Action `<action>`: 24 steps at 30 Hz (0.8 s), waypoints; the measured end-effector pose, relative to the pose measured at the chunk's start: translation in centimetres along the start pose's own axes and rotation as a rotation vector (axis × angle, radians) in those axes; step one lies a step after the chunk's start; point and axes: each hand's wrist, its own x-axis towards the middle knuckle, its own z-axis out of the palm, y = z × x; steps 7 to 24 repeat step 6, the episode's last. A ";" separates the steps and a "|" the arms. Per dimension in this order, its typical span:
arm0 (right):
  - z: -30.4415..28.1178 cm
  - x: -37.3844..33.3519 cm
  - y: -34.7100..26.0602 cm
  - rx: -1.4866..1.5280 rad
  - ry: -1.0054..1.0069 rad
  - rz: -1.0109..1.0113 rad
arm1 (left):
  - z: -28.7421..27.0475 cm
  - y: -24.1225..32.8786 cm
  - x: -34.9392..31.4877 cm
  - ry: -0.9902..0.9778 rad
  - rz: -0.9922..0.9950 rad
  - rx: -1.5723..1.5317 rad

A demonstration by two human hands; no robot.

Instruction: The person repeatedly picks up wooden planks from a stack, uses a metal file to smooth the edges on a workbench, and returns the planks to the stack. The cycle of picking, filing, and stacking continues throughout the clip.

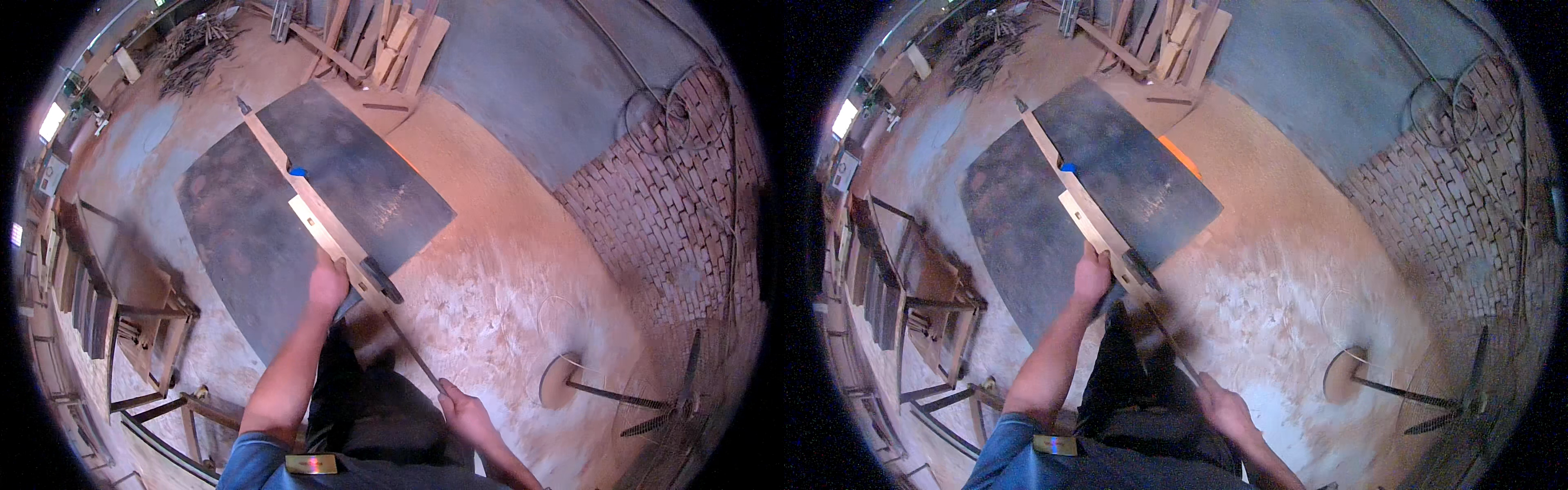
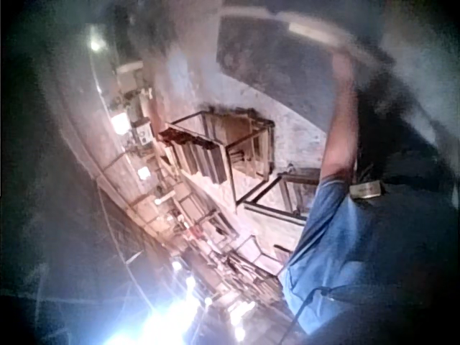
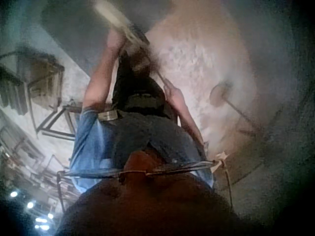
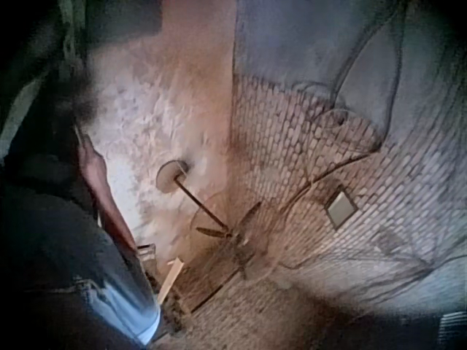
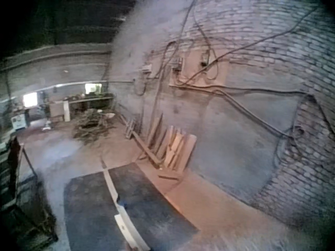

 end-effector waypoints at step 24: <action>0.3 0.5 -0.2 -0.032 0.045 -0.010 | -0.1 -0.7 0.6 -0.013 -0.038 0.052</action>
